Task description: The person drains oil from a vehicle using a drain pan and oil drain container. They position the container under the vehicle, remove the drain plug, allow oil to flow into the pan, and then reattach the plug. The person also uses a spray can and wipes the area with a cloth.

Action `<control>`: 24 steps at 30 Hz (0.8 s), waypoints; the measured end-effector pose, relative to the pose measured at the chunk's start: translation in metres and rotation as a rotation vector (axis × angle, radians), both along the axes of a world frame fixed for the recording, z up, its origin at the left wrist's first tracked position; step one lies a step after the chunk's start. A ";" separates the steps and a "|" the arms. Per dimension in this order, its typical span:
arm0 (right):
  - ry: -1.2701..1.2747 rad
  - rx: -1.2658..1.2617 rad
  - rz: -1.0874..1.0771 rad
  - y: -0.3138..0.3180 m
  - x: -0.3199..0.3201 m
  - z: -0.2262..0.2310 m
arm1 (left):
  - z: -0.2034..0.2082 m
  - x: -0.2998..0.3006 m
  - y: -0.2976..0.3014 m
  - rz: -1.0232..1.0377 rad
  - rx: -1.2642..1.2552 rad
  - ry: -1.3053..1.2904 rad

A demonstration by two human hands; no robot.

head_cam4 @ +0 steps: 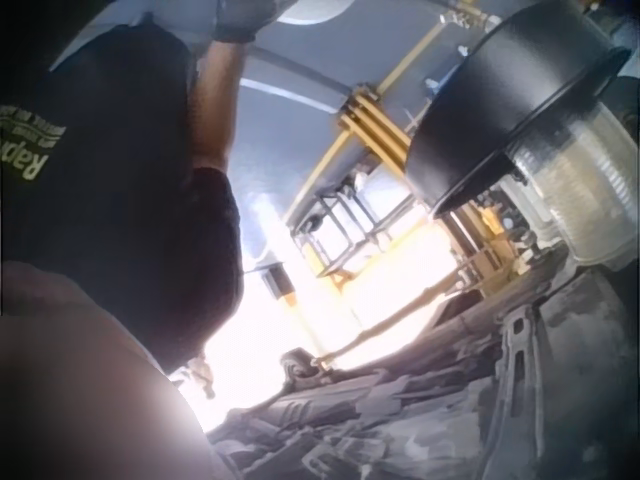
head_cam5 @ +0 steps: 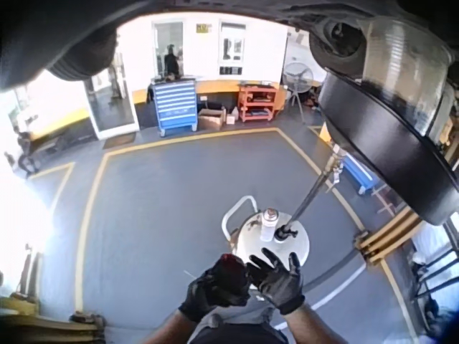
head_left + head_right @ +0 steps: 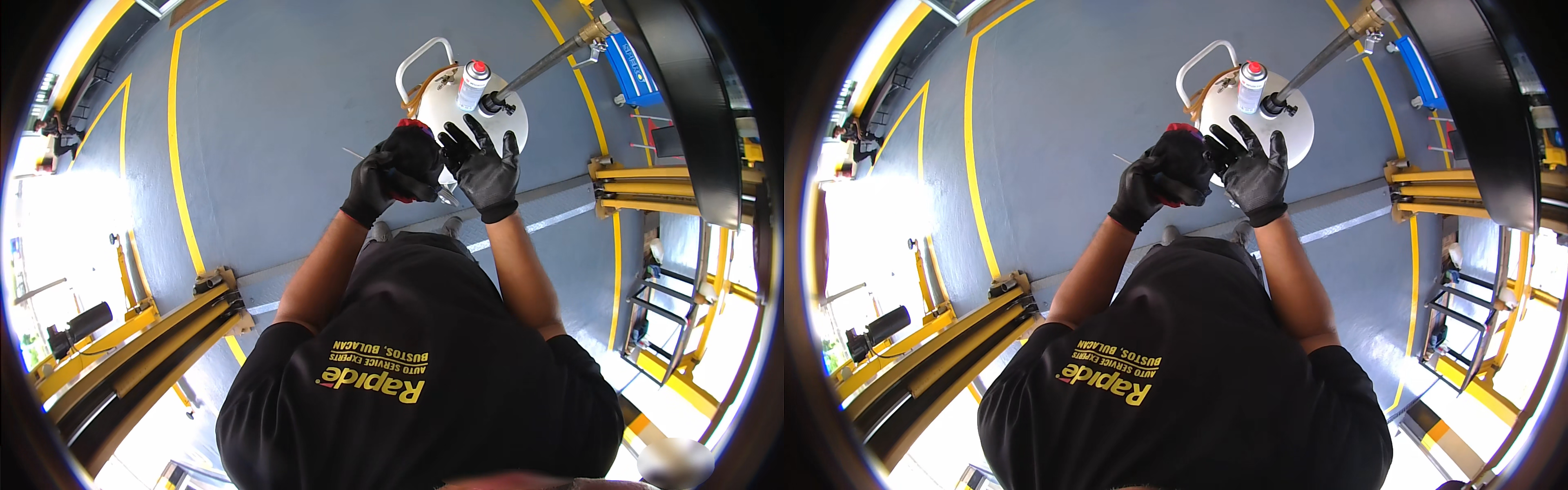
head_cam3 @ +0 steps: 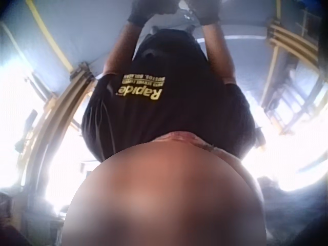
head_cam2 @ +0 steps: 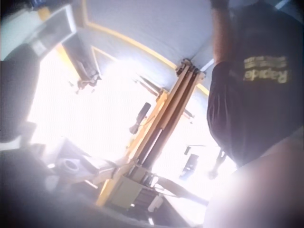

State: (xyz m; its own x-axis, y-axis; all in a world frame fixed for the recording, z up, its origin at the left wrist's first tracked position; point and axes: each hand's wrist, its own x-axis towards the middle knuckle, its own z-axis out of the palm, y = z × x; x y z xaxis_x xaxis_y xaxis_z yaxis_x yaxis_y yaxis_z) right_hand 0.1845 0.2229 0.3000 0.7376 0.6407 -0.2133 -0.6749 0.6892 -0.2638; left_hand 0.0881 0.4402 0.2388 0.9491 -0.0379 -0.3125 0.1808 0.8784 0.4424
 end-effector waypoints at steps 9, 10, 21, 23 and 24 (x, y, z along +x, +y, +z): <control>-0.534 -1.161 -0.121 -0.053 -0.011 -0.088 | 0.007 0.021 -0.046 -0.130 0.166 -0.013; -0.527 -1.107 -0.070 -0.065 -0.016 -0.099 | 0.000 0.027 -0.053 -0.167 0.238 -0.018; -0.557 -1.409 -0.076 -0.139 -0.023 -0.113 | -0.017 0.080 -0.107 -0.510 0.621 -0.036; -0.480 -1.432 -0.073 -0.141 -0.014 -0.112 | -0.055 0.080 -0.097 -0.468 0.793 -0.078; -0.498 -1.466 -0.077 -0.139 -0.007 -0.106 | -0.064 0.078 -0.084 -0.425 0.962 -0.179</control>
State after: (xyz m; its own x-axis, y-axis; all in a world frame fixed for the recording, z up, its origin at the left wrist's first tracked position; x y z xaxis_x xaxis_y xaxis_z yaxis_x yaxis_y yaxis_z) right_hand 0.1776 0.0841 0.1937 0.9425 0.0557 -0.3295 -0.2930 -0.3367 -0.8949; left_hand 0.1661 0.3562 0.1748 0.9512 -0.1878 -0.2448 0.2539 0.0258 0.9669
